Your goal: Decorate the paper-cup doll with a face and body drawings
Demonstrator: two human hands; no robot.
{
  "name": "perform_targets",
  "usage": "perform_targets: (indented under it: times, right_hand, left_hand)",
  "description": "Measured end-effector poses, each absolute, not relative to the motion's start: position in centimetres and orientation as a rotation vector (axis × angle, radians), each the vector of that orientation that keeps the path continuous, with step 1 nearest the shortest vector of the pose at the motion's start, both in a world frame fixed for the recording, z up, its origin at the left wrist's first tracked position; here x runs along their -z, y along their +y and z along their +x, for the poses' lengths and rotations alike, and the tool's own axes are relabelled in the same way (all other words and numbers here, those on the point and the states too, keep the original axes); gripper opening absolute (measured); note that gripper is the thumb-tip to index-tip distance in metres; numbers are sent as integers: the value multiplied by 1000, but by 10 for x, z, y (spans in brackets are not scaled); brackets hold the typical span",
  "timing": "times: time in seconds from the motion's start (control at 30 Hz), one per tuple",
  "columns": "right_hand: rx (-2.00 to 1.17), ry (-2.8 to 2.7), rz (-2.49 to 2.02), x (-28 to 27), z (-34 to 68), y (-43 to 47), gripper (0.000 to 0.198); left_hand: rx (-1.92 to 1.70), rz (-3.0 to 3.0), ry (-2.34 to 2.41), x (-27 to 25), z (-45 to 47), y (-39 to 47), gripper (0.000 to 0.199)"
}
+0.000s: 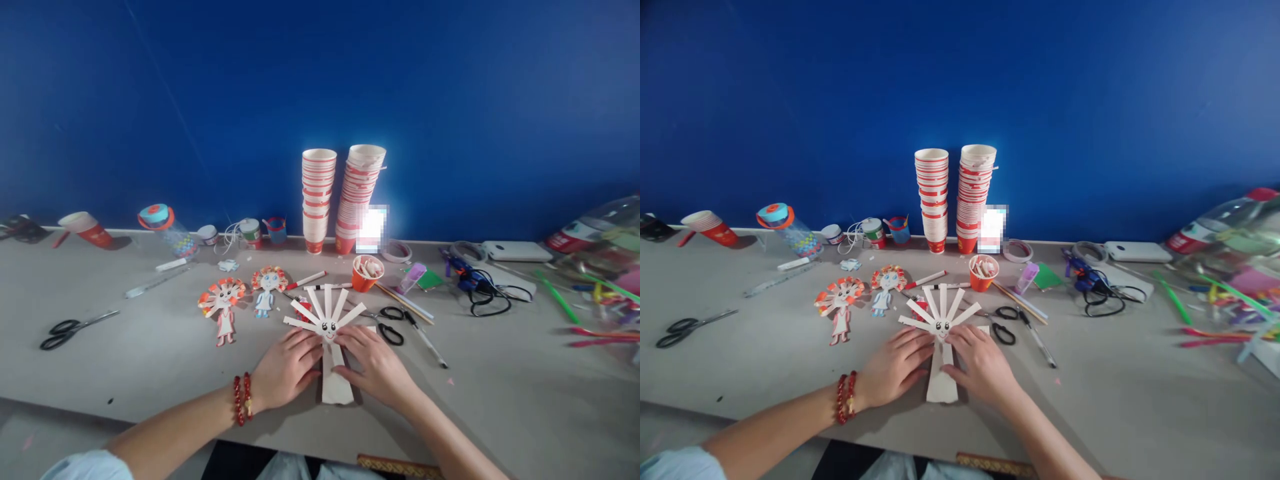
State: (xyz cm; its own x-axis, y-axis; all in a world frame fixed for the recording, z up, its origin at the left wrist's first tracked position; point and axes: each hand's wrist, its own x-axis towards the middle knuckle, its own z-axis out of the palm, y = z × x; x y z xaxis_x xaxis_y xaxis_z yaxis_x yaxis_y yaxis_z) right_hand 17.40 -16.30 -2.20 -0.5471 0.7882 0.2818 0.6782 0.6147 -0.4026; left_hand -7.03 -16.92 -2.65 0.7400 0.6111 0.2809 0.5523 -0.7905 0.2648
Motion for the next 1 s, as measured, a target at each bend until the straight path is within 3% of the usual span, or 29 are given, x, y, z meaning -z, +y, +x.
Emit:
perform_targets:
  times: [0.1,0.43,0.6,0.73,1.0]
  right_hand:
    - [-244,-2467,-1201,30,175,-163,44]
    - [-225,-2488,-1217,46,179,-167,48]
    - [-229,-2483,-1213,44,179,-167,48]
    - [-253,-2475,-1196,41,178,-166,46]
    - [-269,-2457,-1176,39,179,-166,44]
  left_hand:
    - [-459,2790,957,28,-71,-168,35]
    - [-358,2853,906,33,-72,-166,46]
    - [-628,2721,931,25,-81,-160,25]
    - [-812,2537,1343,12,-97,-130,24]
    - [-470,2622,1392,9,-87,-51,14]
